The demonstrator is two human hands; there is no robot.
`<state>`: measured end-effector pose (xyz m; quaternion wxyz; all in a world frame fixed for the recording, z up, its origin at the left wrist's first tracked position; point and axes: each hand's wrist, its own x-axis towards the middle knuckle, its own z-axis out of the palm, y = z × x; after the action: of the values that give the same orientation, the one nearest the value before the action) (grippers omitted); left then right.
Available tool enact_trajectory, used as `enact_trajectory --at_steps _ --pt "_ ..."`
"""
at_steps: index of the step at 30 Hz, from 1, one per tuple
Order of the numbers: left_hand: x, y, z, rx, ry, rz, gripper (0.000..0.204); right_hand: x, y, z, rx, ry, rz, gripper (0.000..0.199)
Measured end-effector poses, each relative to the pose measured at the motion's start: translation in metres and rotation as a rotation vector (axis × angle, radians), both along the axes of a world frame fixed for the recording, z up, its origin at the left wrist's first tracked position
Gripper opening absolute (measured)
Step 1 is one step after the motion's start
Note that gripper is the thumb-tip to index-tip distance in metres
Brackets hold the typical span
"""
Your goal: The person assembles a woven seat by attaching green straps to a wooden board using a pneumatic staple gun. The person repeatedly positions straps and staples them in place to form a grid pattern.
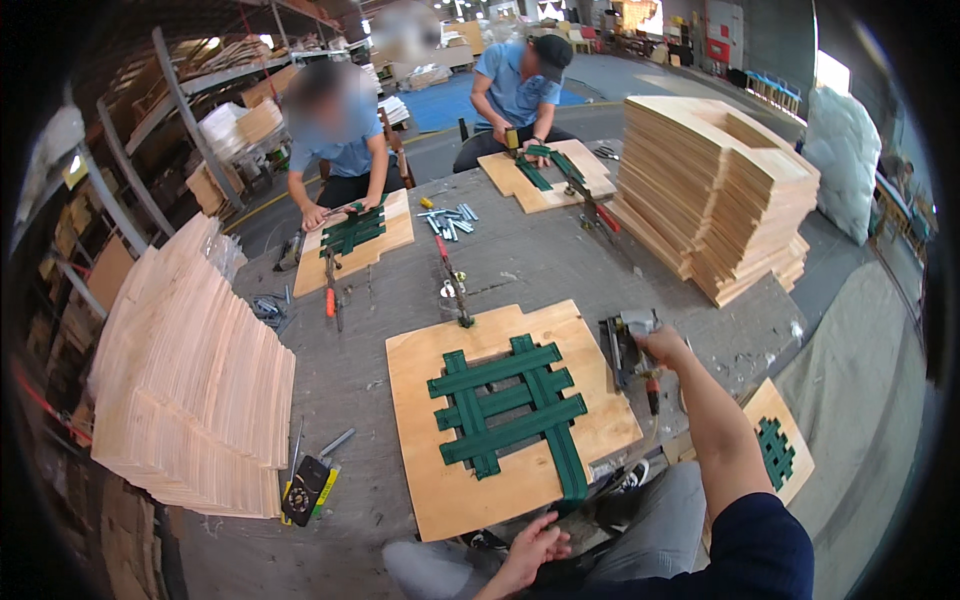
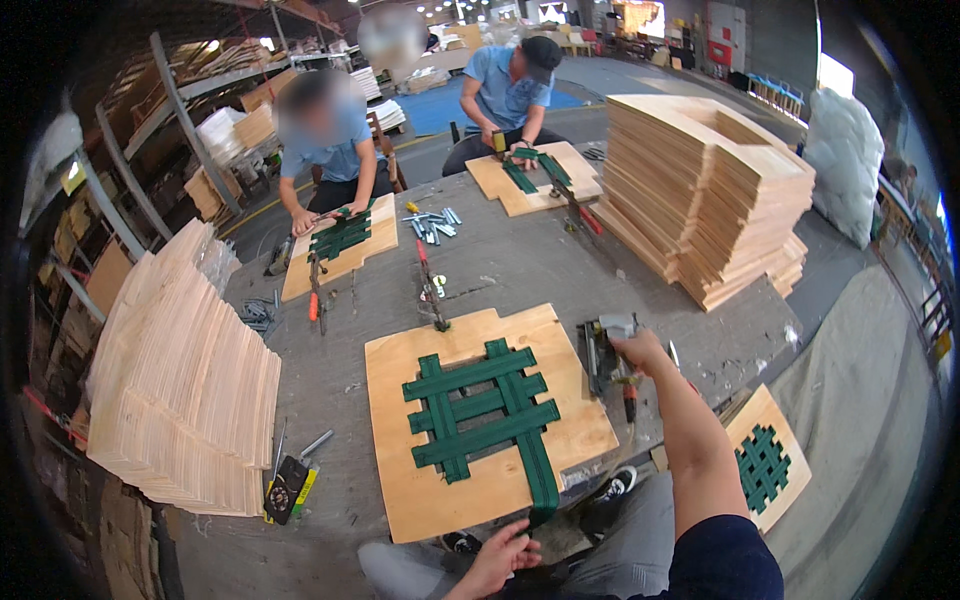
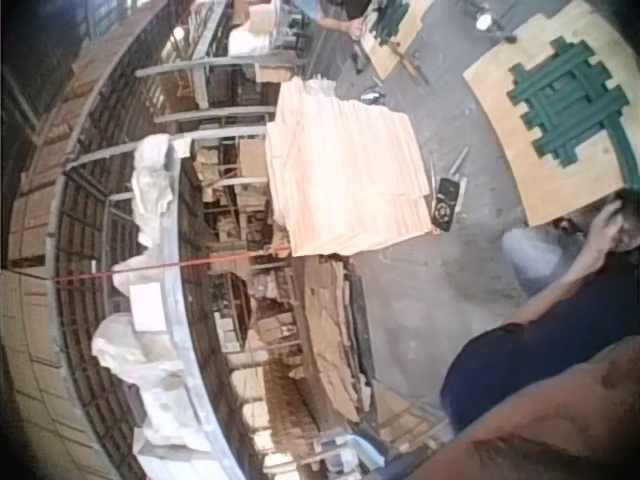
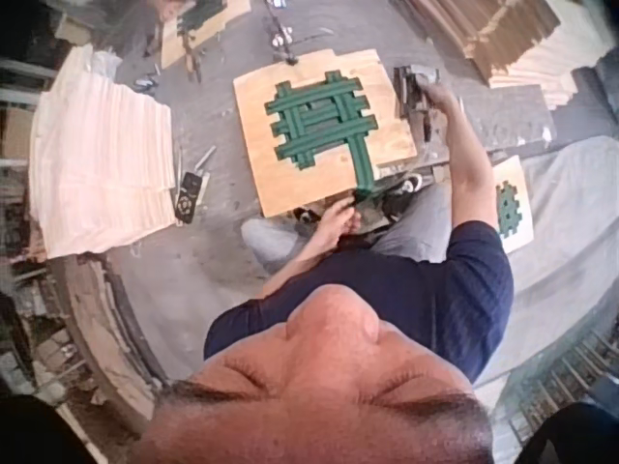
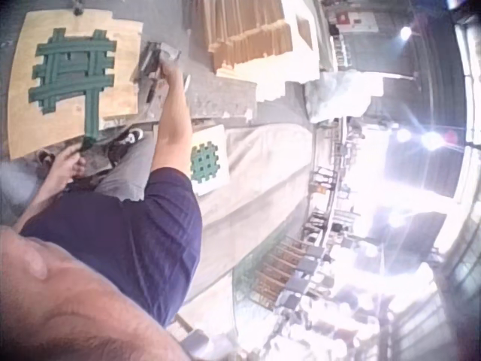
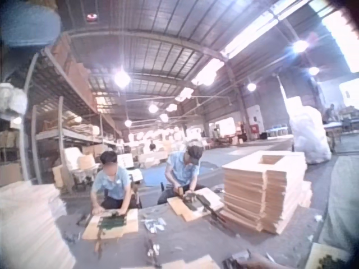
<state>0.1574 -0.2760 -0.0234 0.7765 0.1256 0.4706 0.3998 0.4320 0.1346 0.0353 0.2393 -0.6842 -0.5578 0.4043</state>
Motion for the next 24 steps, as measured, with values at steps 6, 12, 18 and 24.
enact_trajectory --at_steps 6,12,18,24 --pt "0.021 0.045 0.001 -0.038 -0.133 0.061 0.034 0.018 -0.093 0.049 0.393 0.015 -0.002 0.034" --pt "0.041 0.06 0.016 0.041 0.192 -0.13 0.033 0.003 -0.217 0.027 0.025 0.468 0.164 0.028" --pt "0.047 0.019 0.054 0.112 0.171 -0.217 0.027 -0.067 -0.256 -0.005 -0.643 0.854 0.113 0.042" --pt "0.052 -0.019 0.054 0.118 0.349 -0.494 0.035 -0.105 -0.239 -0.014 -0.828 1.19 0.02 0.034"
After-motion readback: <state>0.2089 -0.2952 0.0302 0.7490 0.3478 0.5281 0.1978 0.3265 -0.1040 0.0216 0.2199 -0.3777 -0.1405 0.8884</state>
